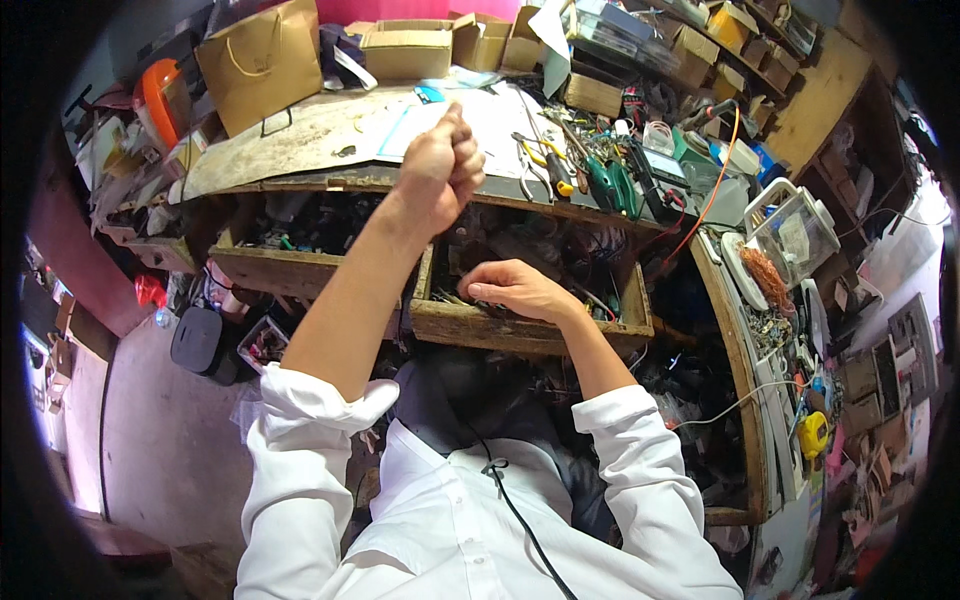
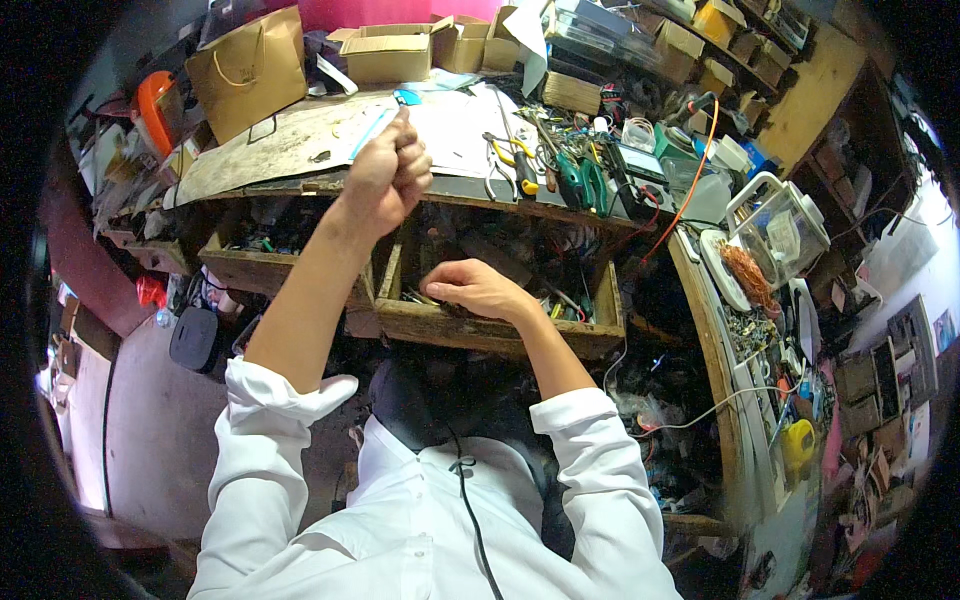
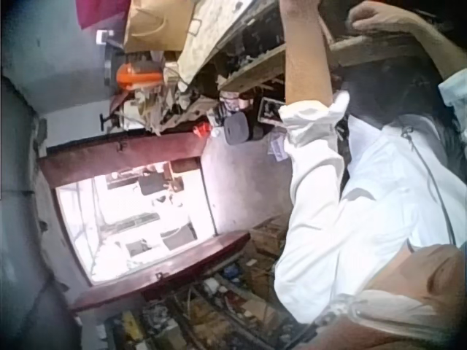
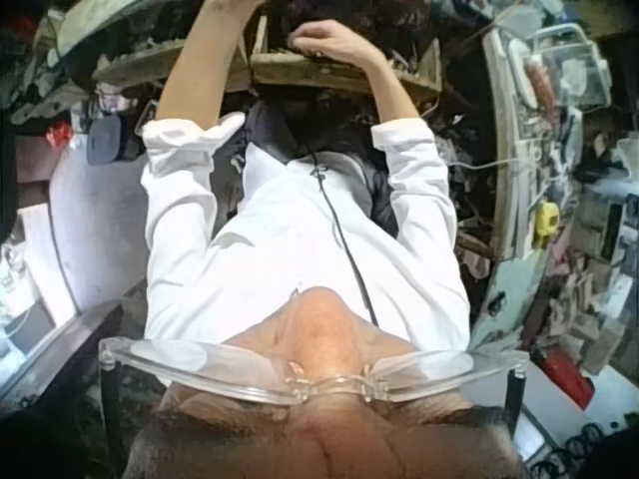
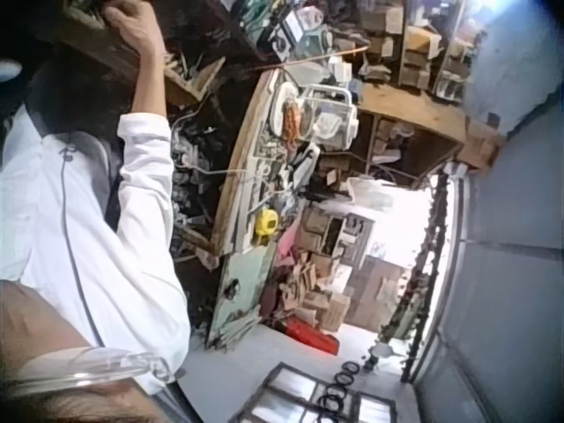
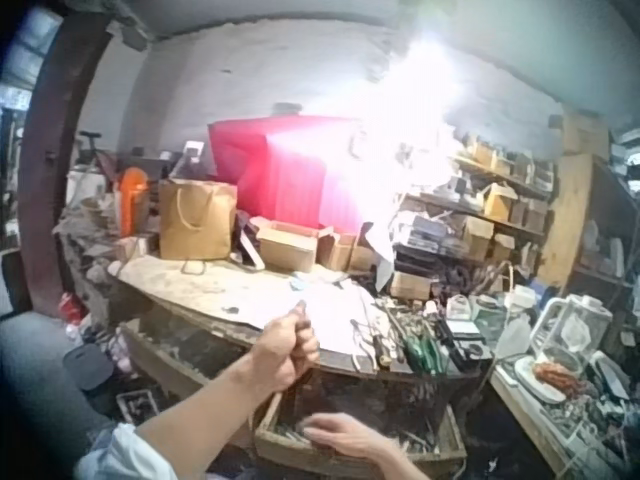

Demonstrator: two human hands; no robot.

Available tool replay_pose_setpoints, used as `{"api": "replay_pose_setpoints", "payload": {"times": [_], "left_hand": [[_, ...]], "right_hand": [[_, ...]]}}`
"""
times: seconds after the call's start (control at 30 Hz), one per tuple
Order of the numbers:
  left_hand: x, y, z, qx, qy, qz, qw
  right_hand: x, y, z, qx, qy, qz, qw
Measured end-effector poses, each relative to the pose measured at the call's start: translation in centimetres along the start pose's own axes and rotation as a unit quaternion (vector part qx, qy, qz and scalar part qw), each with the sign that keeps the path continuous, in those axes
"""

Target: The person is assembling small electronic components at a cluttered workbench. They handle a small circuit board and a black cable, connecting them together. The person also picks up and examines other small parts from the drawer.

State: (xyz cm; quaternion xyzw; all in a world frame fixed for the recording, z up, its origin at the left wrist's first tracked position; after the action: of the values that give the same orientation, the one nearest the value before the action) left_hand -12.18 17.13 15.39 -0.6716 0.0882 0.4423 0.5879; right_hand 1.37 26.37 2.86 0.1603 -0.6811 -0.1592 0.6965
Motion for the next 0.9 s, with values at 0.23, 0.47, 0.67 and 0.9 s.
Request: {"api": "replay_pose_setpoints", "payload": {"times": [0.23,0.47,0.67,0.9], "left_hand": [[-3.4,2.1,1.2,-0.076,-0.132,0.222,0.963],[6.5,2.5,-0.9,-0.013,0.044,0.207,0.977],[5.7,1.3,-2.4,0.078,0.146,0.142,0.976],[-1.6,-1.8,-0.1,0.022,0.014,0.112,0.993]], "right_hand": [[2.1,3.9,0.4,-0.125,0.032,-0.016,0.991],[12.7,6.8,2.5,-0.199,0.197,0.100,0.955],[9.4,9.3,1.9,-0.212,0.147,0.349,0.901],[1.7,1.1,0.2,-0.016,0.039,0.118,0.992]]}}
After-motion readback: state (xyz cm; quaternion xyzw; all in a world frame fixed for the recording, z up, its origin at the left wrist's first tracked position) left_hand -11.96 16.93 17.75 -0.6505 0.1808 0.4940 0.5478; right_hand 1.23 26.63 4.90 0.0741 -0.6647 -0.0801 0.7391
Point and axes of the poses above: each hand's wrist, its own z-axis towards the middle knuckle, its own y-axis out of the back of the hand, x = y × z, the point moved 3 cm from there along z, towards the middle knuckle, and after that the axes turned 6 degrees about y, right-handed, at the moved point
